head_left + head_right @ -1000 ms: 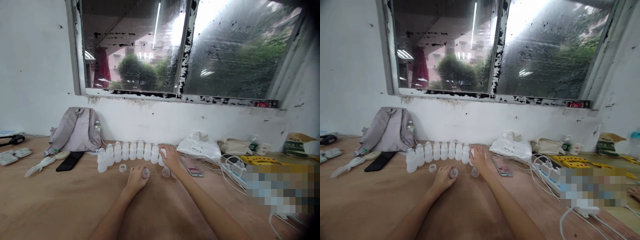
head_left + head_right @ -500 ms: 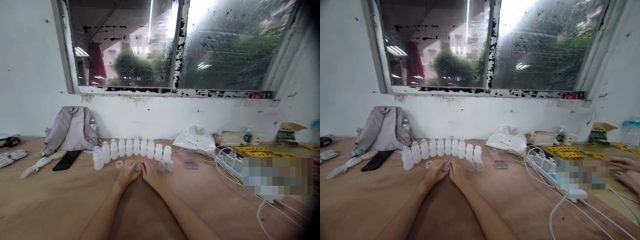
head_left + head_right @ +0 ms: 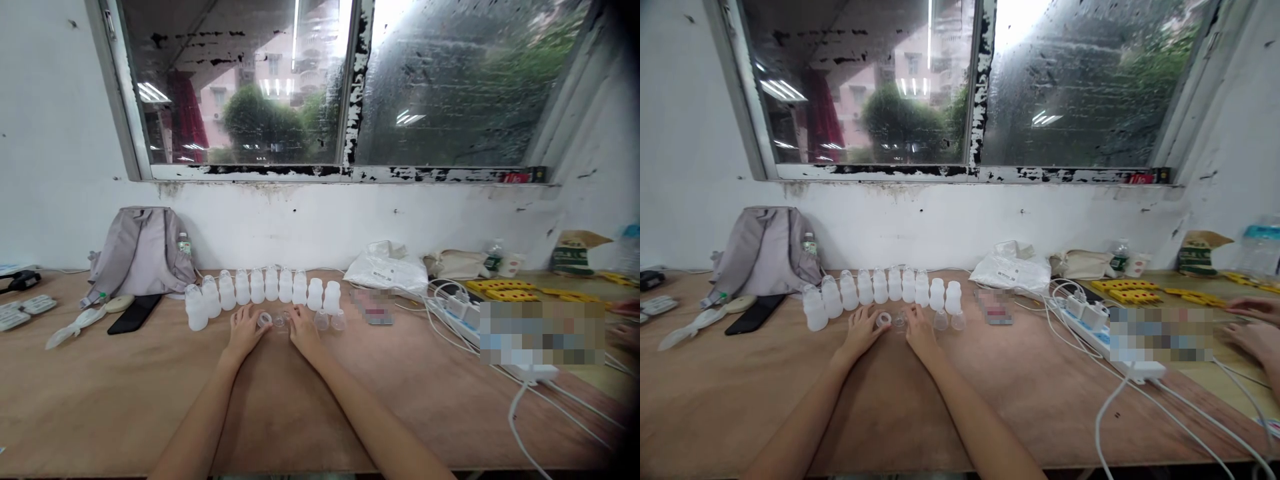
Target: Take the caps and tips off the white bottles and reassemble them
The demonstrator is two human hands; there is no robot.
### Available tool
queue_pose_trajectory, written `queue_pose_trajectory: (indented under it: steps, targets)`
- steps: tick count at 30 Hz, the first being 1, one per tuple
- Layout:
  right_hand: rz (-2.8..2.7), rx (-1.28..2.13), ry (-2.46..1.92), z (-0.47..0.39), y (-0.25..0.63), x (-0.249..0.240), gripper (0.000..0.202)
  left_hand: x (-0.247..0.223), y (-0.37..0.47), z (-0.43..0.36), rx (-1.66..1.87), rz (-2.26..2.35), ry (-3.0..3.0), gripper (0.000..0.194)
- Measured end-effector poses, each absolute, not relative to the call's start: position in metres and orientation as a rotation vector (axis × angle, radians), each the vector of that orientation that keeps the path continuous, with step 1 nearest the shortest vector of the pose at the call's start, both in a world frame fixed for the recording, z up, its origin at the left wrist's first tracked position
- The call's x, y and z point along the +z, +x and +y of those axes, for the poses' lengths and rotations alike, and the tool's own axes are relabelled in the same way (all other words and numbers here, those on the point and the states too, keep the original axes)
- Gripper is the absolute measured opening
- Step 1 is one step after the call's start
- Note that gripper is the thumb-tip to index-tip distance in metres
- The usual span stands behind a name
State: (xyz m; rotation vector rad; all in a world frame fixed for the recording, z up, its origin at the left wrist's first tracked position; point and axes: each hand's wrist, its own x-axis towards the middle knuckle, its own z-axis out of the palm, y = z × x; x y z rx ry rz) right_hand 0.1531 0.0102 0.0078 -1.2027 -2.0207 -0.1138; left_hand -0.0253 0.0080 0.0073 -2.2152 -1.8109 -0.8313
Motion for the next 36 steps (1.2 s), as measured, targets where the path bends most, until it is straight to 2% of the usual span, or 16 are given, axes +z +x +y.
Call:
queue_pose_trajectory:
  steps: [7, 10, 20, 36]
  targets:
    - [-1.974, 0.061, -1.521, 0.024, 0.157, -0.007, 0.028, -0.001, -0.027, 0.010, -0.631, -1.966, -2.046, 0.041]
    - [-1.953, 0.072, -1.513, 0.025, 0.158, -0.006, 0.032, -0.001, -0.027, 0.010, -0.638, -1.977, -2.013, 0.039]
    - [-1.908, 0.094, -1.480, 0.031, 0.161, -0.011, 0.017, 0.002, -0.027, 0.008, -0.667, -2.020, -2.001, 0.030]
    - [-1.964, 0.179, -1.402, 0.031, 0.161, -0.012, 0.026, 0.004, -0.025, 0.005, -0.683, -2.075, -1.882, 0.029]
